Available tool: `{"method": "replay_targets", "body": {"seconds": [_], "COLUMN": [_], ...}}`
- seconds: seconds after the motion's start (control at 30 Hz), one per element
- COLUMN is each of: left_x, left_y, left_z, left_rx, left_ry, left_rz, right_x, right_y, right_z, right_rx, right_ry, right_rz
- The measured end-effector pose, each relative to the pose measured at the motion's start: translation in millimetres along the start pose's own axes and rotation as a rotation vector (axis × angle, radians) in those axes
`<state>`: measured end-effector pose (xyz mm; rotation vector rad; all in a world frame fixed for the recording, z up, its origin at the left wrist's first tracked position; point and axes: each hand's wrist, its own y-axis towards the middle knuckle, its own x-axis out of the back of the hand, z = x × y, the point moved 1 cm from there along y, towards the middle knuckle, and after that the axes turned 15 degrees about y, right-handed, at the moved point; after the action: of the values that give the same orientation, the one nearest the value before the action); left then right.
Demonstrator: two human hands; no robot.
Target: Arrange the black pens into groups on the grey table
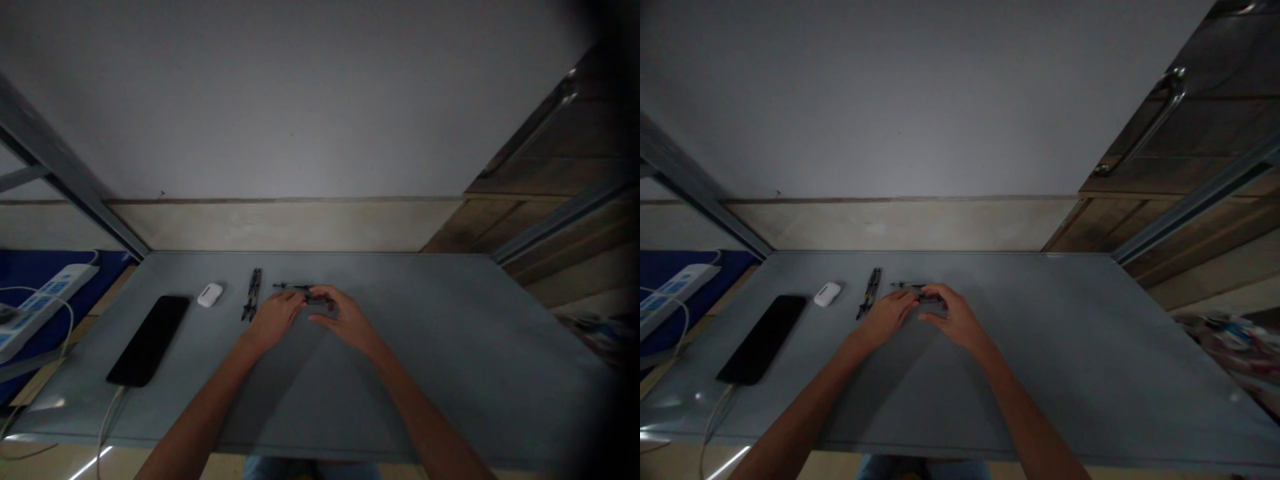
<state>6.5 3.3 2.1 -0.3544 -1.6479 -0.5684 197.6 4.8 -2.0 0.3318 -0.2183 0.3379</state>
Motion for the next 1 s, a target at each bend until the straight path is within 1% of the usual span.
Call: {"method": "replay_targets", "body": {"seconds": [0.07, 0.13, 0.27, 0.33, 0.4, 0.43, 0.53, 0.6, 0.63, 0.73, 0.8, 0.87, 1.0], "left_x": [1.1, 2.6, 5.5, 6.3, 6.5, 6.5, 5.6, 4.9, 4.7, 5.5, 7.3, 9.7, 14.7], "left_y": [-0.8, -1.5, -1.6, -1.4, -1.2, -1.2, -1.3, -1.3, -1.2, -1.3, -1.6, -1.8, -1.7], "left_z": [-3.1, -6.5, -8.0, -6.2, -4.7, -4.5, -6.1, -7.3, -7.4, -5.1, -2.3, 0.7, 6.6], "left_rx": [0.004, 0.016, 0.06, 0.071, 0.075, 0.076, 0.058, 0.048, 0.052, 0.085, 0.116, 0.153, 0.192], "left_ry": [0.019, 0.03, 0.058, 0.08, 0.101, 0.106, 0.106, 0.1, 0.095, 0.066, 0.043, 0.036, 0.036], "left_rz": [0.002, 0.011, 0.028, 0.04, 0.052, 0.056, 0.059, 0.059, 0.061, 0.058, 0.045, 0.038, 0.035], "right_x": [-0.9, -0.8, 1.5, 1.7, 0.9, 0.4, -0.9, -0.5, 0.2, 3.4, 5.7, 8.2, 15.0], "right_y": [-0.7, -0.9, 0.8, 1.7, 1.8, 1.5, 0.2, 0.1, 0.4, 2.3, 3.3, 3.6, 3.3], "right_z": [-3.0, -4.9, -2.0, 0.7, 1.8, 1.5, -1.7, -3.1, -3.1, -0.9, 0.4, 0.4, -2.4], "right_rx": [-0.077, -0.114, -0.032, 0.019, 0.04, 0.025, -0.101, -0.131, -0.111, 0.011, 0.064, 0.066, 0.008], "right_ry": [0.0, -0.011, -0.009, 0.019, 0.044, 0.049, 0.024, -0.001, -0.007, 0.011, 0.029, 0.042, 0.087], "right_rz": [0.0, -0.006, -0.038, -0.019, 0.003, 0.006, 0.017, 0.011, -0.001, -0.05, -0.06, -0.071, -0.099]}}
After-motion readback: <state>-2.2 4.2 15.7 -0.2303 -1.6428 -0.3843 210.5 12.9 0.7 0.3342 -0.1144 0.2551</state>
